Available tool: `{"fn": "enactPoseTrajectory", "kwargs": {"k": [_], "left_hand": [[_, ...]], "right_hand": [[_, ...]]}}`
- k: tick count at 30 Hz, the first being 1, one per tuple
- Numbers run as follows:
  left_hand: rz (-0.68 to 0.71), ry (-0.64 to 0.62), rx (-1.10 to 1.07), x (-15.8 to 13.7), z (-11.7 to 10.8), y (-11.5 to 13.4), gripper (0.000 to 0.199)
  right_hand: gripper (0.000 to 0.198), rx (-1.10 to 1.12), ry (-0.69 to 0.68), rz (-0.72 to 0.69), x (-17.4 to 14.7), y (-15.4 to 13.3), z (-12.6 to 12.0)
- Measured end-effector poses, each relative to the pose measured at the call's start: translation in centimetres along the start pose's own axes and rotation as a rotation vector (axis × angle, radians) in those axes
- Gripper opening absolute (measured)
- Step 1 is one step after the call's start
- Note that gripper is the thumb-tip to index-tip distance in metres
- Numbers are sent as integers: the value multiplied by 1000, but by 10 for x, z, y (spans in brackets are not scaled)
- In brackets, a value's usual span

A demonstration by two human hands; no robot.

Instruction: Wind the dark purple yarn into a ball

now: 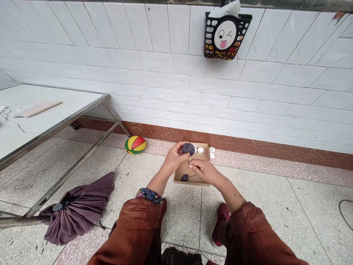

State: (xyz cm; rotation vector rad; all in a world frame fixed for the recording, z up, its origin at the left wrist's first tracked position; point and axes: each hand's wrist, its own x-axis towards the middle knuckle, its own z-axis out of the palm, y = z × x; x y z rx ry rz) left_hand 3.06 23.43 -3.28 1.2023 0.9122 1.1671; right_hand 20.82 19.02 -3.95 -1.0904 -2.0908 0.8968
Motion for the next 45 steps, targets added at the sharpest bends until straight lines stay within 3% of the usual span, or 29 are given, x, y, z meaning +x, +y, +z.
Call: {"fn": "enactPoseTrajectory", "kwargs": {"k": [3,7,10,13,16,25,31,37,41,45], "left_hand": [[-5,-23,155,0,1,-1,50],[-31,-141,200,-4,2,-5,55],[-71,-330,142,-9,4,-7,56],[-117,-517,9,-14,9,-6,69],[-114,-579,-125,-17,13,-3,80],[-119,-340,-284,-16,13,2,52],[-134,-161,-302,-10,5,1,51],[-112,-6,-106,-2,-5,-3,53],[-71,20,43,1,-7,-8,49],[-88,-102,61,-2,-3,-8,43]], "right_hand": [[27,127,32,-61,-3,-13,-12],[32,246,268,-1,-5,-12,-32],[34,241,396,41,-4,-1,-40],[30,221,431,78,-2,8,-40],[29,190,429,151,-1,14,-35],[17,11,254,242,2,27,-10],[21,-54,137,145,1,23,1],[25,-54,36,43,-2,8,-2],[32,46,4,-62,-4,-9,-10],[35,191,182,4,-6,-13,-23]]}}
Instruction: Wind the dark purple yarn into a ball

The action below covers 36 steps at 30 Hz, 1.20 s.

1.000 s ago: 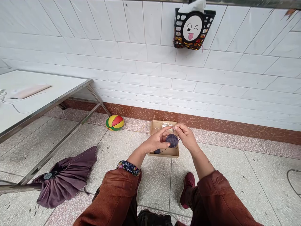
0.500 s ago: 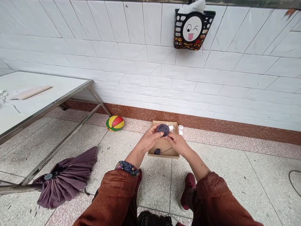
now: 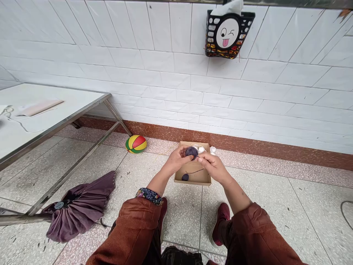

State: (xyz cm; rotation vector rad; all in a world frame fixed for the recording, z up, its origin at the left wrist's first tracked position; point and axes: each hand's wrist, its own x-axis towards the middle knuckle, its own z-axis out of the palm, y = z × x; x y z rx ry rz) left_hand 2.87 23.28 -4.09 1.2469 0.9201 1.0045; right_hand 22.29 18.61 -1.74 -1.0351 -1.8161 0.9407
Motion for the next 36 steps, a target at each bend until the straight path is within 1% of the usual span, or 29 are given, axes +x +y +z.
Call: {"fn": "enactPoseTrajectory", "kwargs": {"k": [2,5,7,9,11,15,19,21,22,25,27,29,31,33,36], "left_hand": [[-32,-120,-6,-4,3,3,42],[-57,-302,-37,-10,7,8,44],[-44,-362,-107,-12,9,10,50],[-30,-359,-209,-13,12,11,58],[-31,-342,-322,-12,15,10,62],[-65,-321,-508,-11,17,9,54],[-57,-172,-609,-9,13,9,47],[-42,-100,-583,-7,10,10,47],[-26,-69,-532,-5,7,10,47],[52,9,-243,-1,1,9,47],[78,25,-59,0,-1,7,48],[68,-6,14,-1,-2,5,51],[36,-65,0,-4,-1,3,53],[-5,-143,-19,-8,1,2,54],[-38,-283,-19,-14,5,3,53]], "right_hand": [[37,30,100,32,1,4,-6],[33,2,228,70,3,14,-11],[31,-27,263,120,5,21,-10],[31,-48,259,163,6,28,-8],[31,-71,241,176,7,32,-6],[29,-153,205,186,6,36,-2],[27,-235,149,215,4,40,3],[26,-265,105,196,4,40,7],[26,-269,72,169,3,38,9],[27,-210,-69,51,2,27,11],[29,-124,-121,-12,1,16,9],[30,-26,-92,-33,-1,7,4],[31,72,-10,-23,-1,3,-2],[32,135,90,-7,1,5,-7],[30,128,232,25,5,15,-11]]}}
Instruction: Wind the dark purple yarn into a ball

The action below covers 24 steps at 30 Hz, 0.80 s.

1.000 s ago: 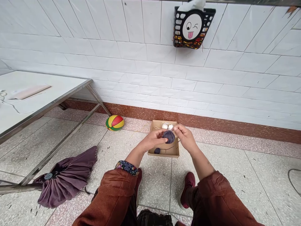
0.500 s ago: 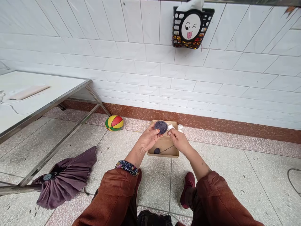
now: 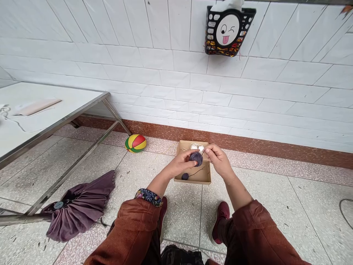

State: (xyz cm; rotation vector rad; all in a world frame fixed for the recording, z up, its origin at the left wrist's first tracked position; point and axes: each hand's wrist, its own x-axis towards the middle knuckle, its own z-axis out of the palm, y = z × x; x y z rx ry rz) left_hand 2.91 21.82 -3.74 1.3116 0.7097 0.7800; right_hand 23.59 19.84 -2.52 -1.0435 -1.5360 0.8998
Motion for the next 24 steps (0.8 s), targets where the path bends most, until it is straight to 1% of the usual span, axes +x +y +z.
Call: {"fn": "enactPoseTrajectory", "kwargs": {"k": [3,5,7,9,11,15,17,18,21,22,24], "left_hand": [[-3,-120,-81,-3,7,1,67],[-14,-165,-197,-3,11,2,75],[-16,-178,-307,-3,15,5,71],[1,-163,-377,-3,18,7,59],[35,-116,-411,-2,18,9,51],[60,34,-435,2,10,9,52],[83,129,-379,5,3,8,53],[100,181,-318,7,-1,7,53],[131,302,-66,11,-10,2,51],[127,318,7,12,-11,0,51],[111,302,99,13,-10,-4,53]], "right_hand": [[30,-52,91,49,4,11,0],[31,-81,107,98,5,17,1],[31,-111,85,143,5,23,3],[30,-161,41,170,4,29,5],[27,-245,-8,181,2,34,8],[22,-408,-99,151,-1,35,12],[21,-423,-148,103,-3,30,14],[21,-412,-188,73,-4,27,14],[22,-320,-324,-11,-6,12,15],[23,-284,-353,-32,-7,6,14],[24,-223,-347,-71,-7,-3,13]]}}
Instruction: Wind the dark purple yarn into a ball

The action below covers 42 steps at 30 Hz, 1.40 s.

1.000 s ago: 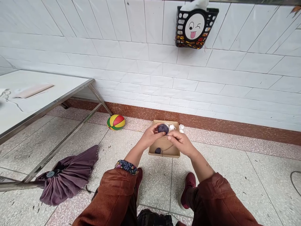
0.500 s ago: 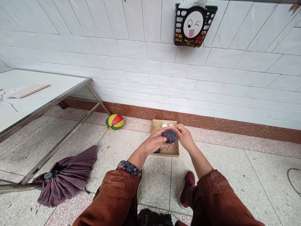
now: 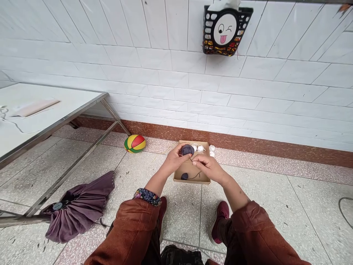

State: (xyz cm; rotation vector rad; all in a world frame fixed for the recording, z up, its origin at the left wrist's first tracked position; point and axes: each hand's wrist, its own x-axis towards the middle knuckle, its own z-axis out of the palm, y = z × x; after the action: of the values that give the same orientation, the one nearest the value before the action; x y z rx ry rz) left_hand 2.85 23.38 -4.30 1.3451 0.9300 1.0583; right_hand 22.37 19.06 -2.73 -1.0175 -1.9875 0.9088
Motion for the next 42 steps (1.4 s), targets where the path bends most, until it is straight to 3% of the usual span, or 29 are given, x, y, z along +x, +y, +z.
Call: {"fn": "enactPoseTrajectory", "kwargs": {"k": [4,8,13,18,23,28,31,33,36,39,42], "left_hand": [[-3,-170,47,-10,12,-4,52],[-172,-362,-99,-22,23,-2,60],[-274,-336,-390,-26,27,3,65],[-268,-260,-616,-23,27,9,61],[-227,-187,-704,-19,26,14,49],[-172,-64,-588,-14,17,14,44],[-123,57,-348,-11,10,11,46],[-112,70,-172,-10,8,9,50],[-159,-83,-69,-14,10,6,60],[-210,-274,-124,-21,16,3,64],[-222,-337,-236,-25,21,1,60]], "right_hand": [[26,55,134,-43,2,-4,-9],[29,21,338,26,4,7,-13],[27,28,446,172,6,24,-7],[28,-5,368,215,7,30,1],[23,-70,271,229,5,32,5],[21,-89,209,155,4,25,6],[24,-41,109,101,2,13,3],[24,5,60,73,0,4,0],[26,84,110,32,0,-4,-4],[26,110,236,6,2,-2,-8],[24,68,328,26,5,6,-10]]}}
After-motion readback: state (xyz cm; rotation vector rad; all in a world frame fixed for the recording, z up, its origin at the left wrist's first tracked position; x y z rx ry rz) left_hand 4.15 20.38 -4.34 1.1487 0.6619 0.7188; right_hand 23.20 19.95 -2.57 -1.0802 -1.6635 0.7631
